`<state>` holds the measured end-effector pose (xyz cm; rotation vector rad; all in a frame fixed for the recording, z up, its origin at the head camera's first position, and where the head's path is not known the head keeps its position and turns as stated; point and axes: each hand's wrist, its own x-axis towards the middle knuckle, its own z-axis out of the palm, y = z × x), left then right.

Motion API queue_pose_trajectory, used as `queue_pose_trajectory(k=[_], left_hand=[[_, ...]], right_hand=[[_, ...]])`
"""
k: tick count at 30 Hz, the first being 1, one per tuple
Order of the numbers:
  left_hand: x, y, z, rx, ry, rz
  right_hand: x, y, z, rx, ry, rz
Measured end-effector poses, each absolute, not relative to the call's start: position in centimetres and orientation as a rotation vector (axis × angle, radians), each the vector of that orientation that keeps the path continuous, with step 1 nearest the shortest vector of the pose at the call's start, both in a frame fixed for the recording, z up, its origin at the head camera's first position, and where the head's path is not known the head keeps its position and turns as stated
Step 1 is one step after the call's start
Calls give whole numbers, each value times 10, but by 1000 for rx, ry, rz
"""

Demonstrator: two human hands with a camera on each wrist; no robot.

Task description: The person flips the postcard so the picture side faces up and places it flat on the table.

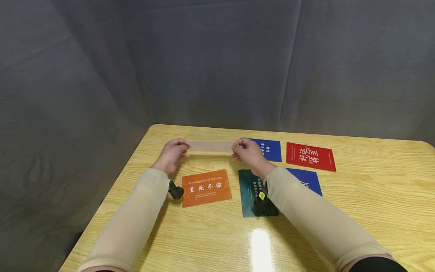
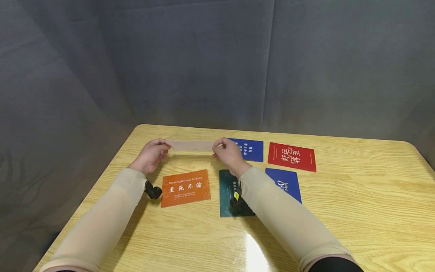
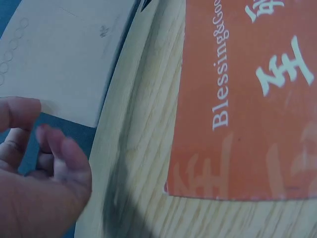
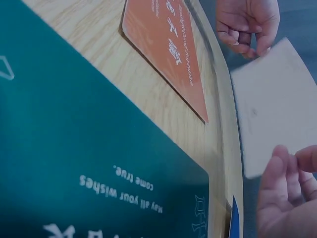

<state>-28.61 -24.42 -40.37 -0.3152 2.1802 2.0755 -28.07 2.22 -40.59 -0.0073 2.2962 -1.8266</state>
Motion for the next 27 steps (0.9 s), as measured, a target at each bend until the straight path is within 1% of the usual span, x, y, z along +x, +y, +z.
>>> queue_pose_trajectory(k=[6,11,15,22,27], left_hand=[[-288,-246,-408,-291,2108,2133],[-289,-247,-408,-342,2058,2172],[-289,-247,-410,-380,2093,2127],[-288,-247,-417,-346,2176,2076],[-286,-246,-417,-368,2222,2033]], right_hand=[[-281,23,-408,-35,2235,-1851],[-281,25,-409,-51,2225,-1873],[-279,25,-410,-27,2232,-1859],[-281,22,-415,15,2252,-1835],[-281,20,-415,43,2203,-1818]])
